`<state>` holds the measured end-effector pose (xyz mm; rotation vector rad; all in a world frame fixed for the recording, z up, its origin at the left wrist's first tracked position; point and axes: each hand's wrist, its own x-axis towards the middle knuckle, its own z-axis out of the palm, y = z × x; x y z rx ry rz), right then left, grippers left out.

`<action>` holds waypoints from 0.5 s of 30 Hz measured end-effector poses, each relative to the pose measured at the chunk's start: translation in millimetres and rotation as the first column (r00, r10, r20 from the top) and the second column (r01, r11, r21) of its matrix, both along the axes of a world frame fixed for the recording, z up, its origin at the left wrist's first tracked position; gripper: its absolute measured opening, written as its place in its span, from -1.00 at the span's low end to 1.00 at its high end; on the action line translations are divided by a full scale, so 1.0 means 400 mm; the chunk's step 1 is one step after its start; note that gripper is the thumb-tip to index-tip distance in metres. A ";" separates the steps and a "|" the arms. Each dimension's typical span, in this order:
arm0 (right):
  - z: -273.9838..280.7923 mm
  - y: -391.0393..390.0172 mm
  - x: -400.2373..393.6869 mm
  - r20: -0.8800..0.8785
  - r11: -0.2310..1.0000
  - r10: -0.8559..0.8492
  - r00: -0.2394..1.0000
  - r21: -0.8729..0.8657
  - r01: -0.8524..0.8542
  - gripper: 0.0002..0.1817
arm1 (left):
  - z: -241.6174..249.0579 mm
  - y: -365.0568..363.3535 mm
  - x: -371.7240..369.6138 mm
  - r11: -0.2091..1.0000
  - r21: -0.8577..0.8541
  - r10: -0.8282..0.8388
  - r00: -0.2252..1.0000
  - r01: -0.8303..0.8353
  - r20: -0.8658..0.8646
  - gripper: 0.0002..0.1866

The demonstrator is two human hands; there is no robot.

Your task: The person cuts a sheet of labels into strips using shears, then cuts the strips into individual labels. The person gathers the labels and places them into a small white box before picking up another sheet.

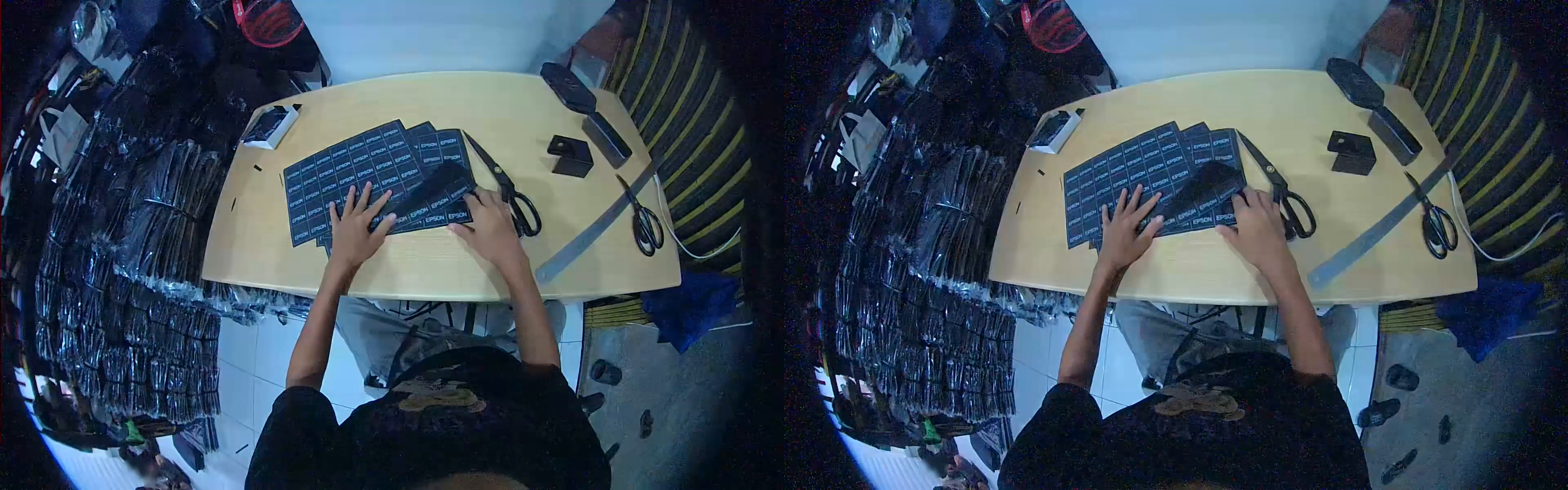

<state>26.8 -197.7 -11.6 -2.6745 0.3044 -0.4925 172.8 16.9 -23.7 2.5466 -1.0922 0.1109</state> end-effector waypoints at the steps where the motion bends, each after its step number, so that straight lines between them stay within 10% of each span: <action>1: -0.002 0.000 -0.002 0.012 1.000 0.003 1.000 -0.003 -0.003 -0.39 | 0.005 0.001 -0.005 1.000 0.007 0.002 1.000 -0.003 0.022 -0.48; 15: -0.020 0.008 -0.018 0.122 0.997 0.032 0.992 -0.070 -0.023 -0.43 | 0.015 0.061 0.061 0.939 0.086 0.339 0.936 -0.332 -0.092 -0.20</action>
